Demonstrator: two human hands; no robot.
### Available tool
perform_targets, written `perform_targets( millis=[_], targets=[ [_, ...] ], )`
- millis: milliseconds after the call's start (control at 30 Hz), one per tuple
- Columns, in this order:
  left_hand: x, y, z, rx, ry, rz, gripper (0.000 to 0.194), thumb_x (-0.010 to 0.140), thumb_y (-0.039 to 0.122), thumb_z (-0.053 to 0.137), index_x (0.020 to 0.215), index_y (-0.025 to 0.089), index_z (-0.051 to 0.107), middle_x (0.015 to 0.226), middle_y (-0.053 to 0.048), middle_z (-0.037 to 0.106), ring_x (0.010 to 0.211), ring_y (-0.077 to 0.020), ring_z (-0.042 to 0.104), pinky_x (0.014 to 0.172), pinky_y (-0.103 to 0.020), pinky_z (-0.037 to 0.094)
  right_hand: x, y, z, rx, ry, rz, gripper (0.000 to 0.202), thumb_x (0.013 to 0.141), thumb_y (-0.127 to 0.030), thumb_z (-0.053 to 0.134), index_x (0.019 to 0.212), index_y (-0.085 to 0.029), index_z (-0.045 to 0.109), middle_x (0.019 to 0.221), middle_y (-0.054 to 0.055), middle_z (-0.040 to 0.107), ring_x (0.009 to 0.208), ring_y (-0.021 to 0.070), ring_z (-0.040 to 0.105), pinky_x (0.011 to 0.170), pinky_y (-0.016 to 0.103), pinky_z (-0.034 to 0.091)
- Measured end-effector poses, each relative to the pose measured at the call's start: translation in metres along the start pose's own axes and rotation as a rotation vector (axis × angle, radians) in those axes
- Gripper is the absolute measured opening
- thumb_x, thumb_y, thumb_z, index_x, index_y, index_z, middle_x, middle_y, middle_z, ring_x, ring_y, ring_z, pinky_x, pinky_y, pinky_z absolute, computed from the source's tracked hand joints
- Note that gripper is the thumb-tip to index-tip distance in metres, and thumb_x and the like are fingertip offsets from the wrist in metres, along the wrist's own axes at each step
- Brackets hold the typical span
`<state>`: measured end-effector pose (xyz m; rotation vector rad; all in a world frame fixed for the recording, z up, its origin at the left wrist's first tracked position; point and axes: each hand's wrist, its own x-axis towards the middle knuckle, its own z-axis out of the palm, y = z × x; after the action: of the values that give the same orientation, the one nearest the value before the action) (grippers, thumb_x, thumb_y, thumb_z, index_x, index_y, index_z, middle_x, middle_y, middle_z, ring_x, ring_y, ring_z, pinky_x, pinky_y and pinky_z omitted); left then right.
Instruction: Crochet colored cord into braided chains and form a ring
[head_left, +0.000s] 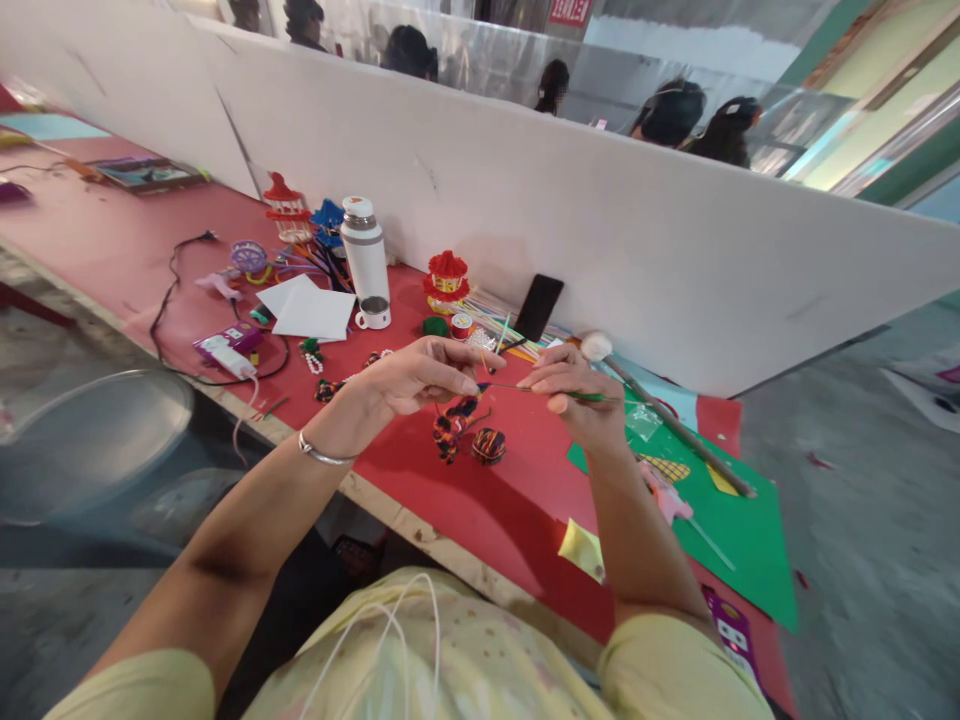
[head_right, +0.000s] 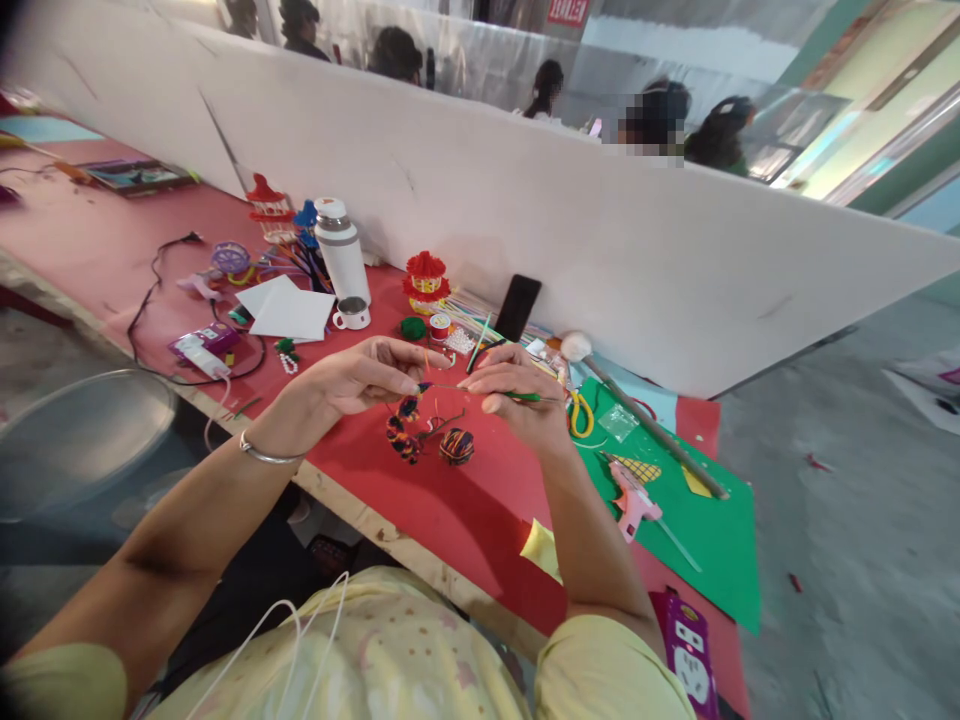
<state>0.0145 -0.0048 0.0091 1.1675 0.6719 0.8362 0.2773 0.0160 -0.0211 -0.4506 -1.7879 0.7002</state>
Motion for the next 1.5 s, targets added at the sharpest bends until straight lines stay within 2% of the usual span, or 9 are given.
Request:
perform_targets(
  millis=[100,200,267,367,567,733,1133,1333,1500],
  targets=[
    [0.004,-0.006,0.012,0.047,0.025,0.043,0.039,0.064,0.022,0.091,0.103,0.017,0.086,0.061,0.000,0.061,0.046,-0.0045,0.041,0.039,-0.019,0.025,-0.007,0.011,0.008,0.165,0.023,0.074,0.031,0.084,-0.065,0.075,0.084,-0.035,0.083,0.079,0.001,0.083,0.088,0.0252,0.076,0.090,0.051,0.060],
    [0.014,-0.017,0.031,0.100,0.203,0.227,0.045,0.064,0.019,0.091,0.108,0.015,0.084,0.065,0.000,0.067,0.058,-0.0095,0.058,0.053,-0.021,0.047,-0.017,0.018,0.028,0.233,0.161,0.135,0.030,0.090,-0.063,0.070,0.091,-0.036,0.082,0.084,0.000,0.082,0.094,0.0241,0.076,0.091,0.049,0.061],
    [0.020,-0.026,0.041,0.132,0.354,0.319,0.053,0.063,0.016,0.090,0.115,0.015,0.082,0.070,0.000,0.071,0.064,-0.0119,0.064,0.063,-0.024,0.055,-0.021,0.018,0.039,0.136,0.269,0.099,0.021,0.092,-0.054,0.072,0.097,-0.037,0.082,0.092,0.000,0.083,0.099,0.0226,0.075,0.097,0.049,0.058],
    [0.024,-0.034,0.044,0.154,0.435,0.335,0.062,0.061,0.015,0.090,0.122,0.015,0.078,0.073,0.000,0.075,0.068,-0.0146,0.069,0.069,-0.028,0.060,-0.022,0.013,0.046,-0.039,0.338,0.003,0.017,0.090,-0.049,0.077,0.098,-0.036,0.083,0.100,0.001,0.084,0.105,0.0239,0.074,0.108,0.052,0.053],
    [0.016,-0.029,0.042,0.153,0.382,0.308,0.069,0.065,0.016,0.089,0.132,0.015,0.073,0.082,-0.003,0.079,0.074,-0.0158,0.073,0.073,-0.029,0.060,-0.020,0.018,0.038,0.131,0.315,0.147,0.026,0.092,-0.057,0.071,0.096,-0.033,0.081,0.104,0.003,0.083,0.109,0.0244,0.076,0.102,0.048,0.059],
    [0.012,-0.024,0.040,0.246,0.345,0.342,0.061,0.064,0.012,0.087,0.124,0.016,0.078,0.100,-0.009,0.082,0.071,-0.0120,0.066,0.068,-0.026,0.056,-0.024,0.031,0.031,0.207,0.354,0.207,0.032,0.090,-0.060,0.071,0.092,-0.030,0.080,0.101,0.003,0.082,0.107,0.0235,0.076,0.106,0.048,0.057],
    [0.006,-0.015,0.035,0.351,0.381,0.291,0.033,0.078,0.021,0.081,0.111,0.015,0.082,0.070,0.001,0.069,0.060,-0.0088,0.055,0.054,-0.021,0.043,-0.017,0.029,0.025,0.345,0.315,0.199,0.024,0.084,-0.056,0.080,0.084,-0.032,0.081,0.081,0.000,0.079,0.104,0.0236,0.074,0.099,0.046,0.059],
    [0.011,-0.026,0.030,0.295,0.333,0.307,0.050,0.070,0.023,0.087,0.119,0.012,0.080,0.085,-0.006,0.077,0.075,-0.0148,0.069,0.069,-0.025,0.056,-0.019,0.026,0.024,0.293,0.314,0.268,0.028,0.083,-0.061,0.079,0.082,-0.033,0.081,0.080,0.001,0.079,0.106,0.0258,0.074,0.101,0.048,0.058],
    [0.013,-0.026,0.027,0.411,0.352,0.289,0.050,0.071,0.017,0.081,0.121,0.011,0.079,0.081,-0.005,0.078,0.069,-0.0134,0.068,0.063,-0.023,0.053,-0.019,0.026,0.020,0.278,0.232,0.234,0.019,0.086,-0.053,0.080,0.084,-0.035,0.083,0.087,0.001,0.081,0.102,0.0248,0.073,0.093,0.045,0.060]
  ],
)
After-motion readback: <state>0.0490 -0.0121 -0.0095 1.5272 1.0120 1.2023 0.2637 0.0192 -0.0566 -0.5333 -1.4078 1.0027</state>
